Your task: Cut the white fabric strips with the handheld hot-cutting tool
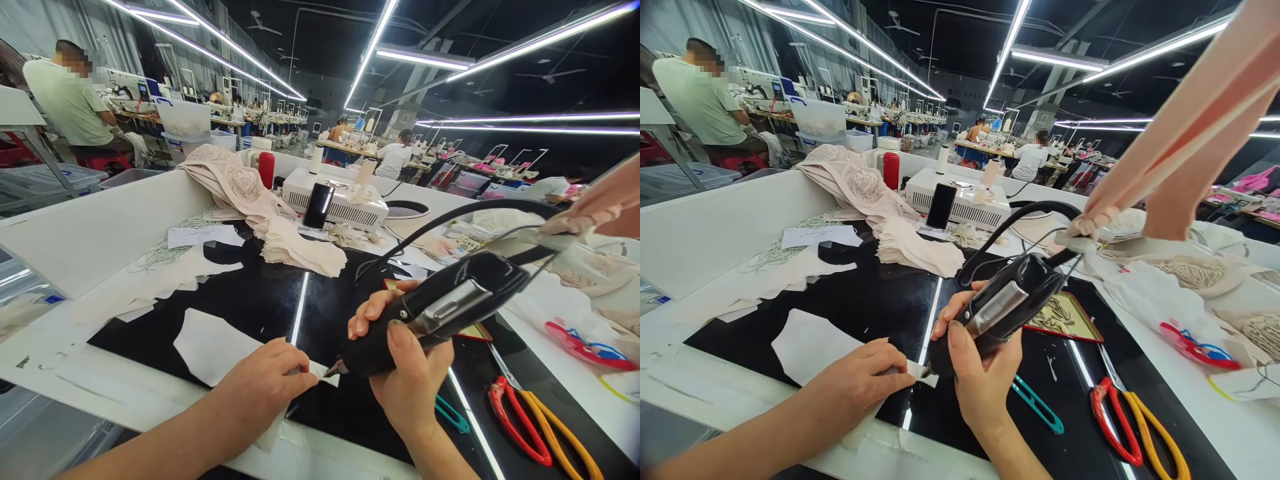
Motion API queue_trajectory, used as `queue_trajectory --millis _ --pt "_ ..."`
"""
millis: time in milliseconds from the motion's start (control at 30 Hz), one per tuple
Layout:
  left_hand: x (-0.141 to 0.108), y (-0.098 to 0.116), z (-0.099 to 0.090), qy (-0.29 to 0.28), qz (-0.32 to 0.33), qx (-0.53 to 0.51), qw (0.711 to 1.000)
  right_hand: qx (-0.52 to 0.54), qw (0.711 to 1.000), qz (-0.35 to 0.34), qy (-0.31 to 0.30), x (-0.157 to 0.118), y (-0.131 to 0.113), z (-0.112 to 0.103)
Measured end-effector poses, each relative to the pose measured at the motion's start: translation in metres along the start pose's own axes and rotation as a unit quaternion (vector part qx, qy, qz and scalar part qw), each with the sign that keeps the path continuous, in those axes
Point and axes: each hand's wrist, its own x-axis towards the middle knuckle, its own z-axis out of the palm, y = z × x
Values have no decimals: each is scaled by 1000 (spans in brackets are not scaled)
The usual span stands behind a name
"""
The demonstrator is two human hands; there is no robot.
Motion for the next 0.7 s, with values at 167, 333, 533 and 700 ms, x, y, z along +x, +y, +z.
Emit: queue_trajectory --millis 167,333,533,700 --pt "1 0 1 12 9 1 1000 -12 1000 -4 -15 -6 5 1" --pt "3 1 -3 13 12 2 1000 -28 999 7 -18 -8 5 -1" --pt "1 -2 -2 4 12 0 1000 -10 1000 0 4 -4 -2 -4" --pt "-1 -4 0 3 11 -1 1000 -23 1000 1 2 -5 -3 -8"
